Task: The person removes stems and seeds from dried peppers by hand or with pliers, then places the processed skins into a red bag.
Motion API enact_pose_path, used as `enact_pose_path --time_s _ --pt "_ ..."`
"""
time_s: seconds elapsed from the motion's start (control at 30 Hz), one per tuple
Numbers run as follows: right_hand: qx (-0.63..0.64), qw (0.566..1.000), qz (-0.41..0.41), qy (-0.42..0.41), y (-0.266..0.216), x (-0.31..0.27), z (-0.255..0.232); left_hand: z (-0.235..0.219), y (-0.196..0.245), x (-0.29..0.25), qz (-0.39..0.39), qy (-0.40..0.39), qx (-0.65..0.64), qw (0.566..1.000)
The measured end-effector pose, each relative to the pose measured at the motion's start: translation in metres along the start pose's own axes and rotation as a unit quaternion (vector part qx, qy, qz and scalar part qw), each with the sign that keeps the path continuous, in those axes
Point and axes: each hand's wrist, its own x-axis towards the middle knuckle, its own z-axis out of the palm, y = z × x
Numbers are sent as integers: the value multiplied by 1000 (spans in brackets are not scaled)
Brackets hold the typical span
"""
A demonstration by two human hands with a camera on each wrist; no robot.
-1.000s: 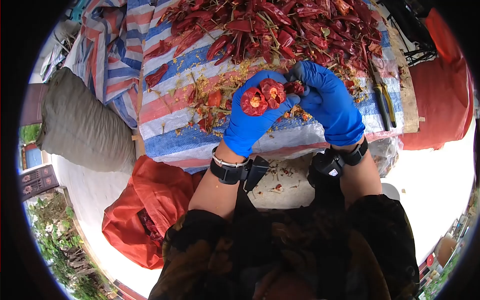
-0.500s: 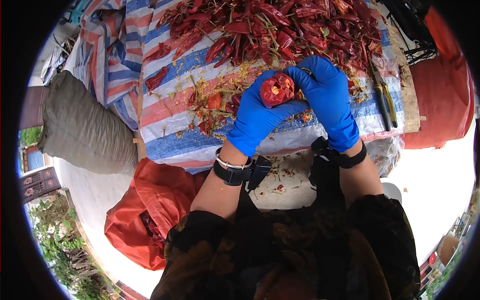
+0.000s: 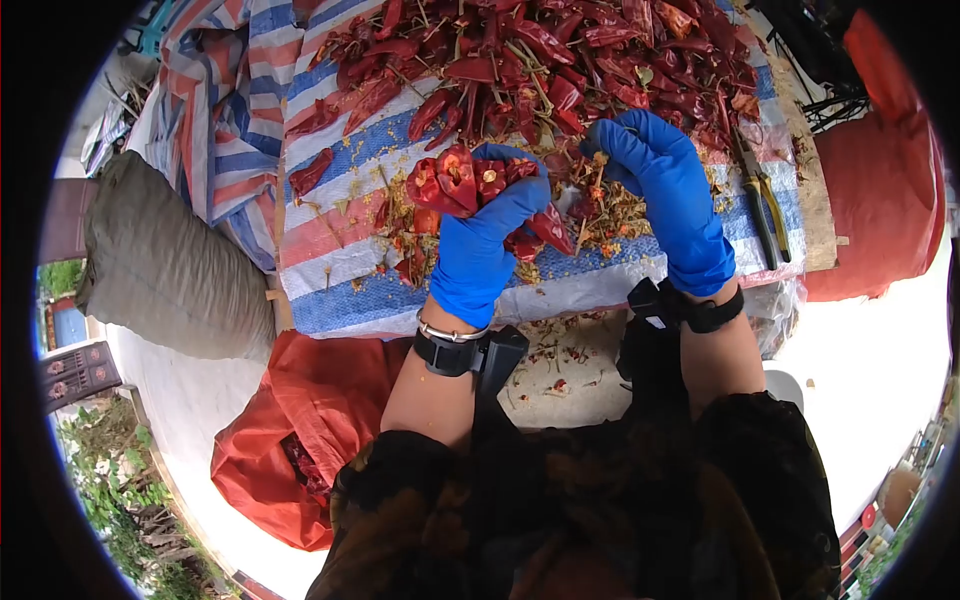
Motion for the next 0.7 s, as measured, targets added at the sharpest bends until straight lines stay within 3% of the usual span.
enact_pose_path --time_s 0.03,0.07,0.1,0.13,0.2,0.27,0.3,0.33,0.4,0.43,0.5,0.63,0.7 --pt "-86 995 -33 -32 -1 2 -10 2 6 -1 12 26 9 1000" --pt "-91 995 -38 -30 -1 5 -14 3 7 1 16 21 5 1000" --pt "-234 962 -141 -18 0 7 -17 3 8 2 21 58 -7 998" --pt "-368 899 -237 -5 0 9 -21 2 8 4 23 96 -19 995" --pt "-408 888 -210 8 0 14 -28 -4 6 9 20 80 -35 996" --pt "-539 779 -312 74 7 26 -36 -12 -1 13 19 81 -90 992" --pt "-531 773 -336 89 13 31 -39 -11 0 14 19 81 -90 992" --pt "-531 773 -336 89 20 37 -41 -9 1 14 22 77 -90 993" --pt "-438 836 -310 113 32 47 -44 -8 2 16 25 73 -90 993" --pt "-437 836 -311 113 37 50 -46 -8 2 17 32 66 -77 994" --pt "-425 882 -192 67 44 53 -48 -9 2 17 39 61 -61 995" --pt "-496 847 -172 80 38 53 -50 -10 -1 19 45 52 -29 997" --pt "-283 953 -72 83 32 48 -47 -11 -3 20 38 56 -16 998"
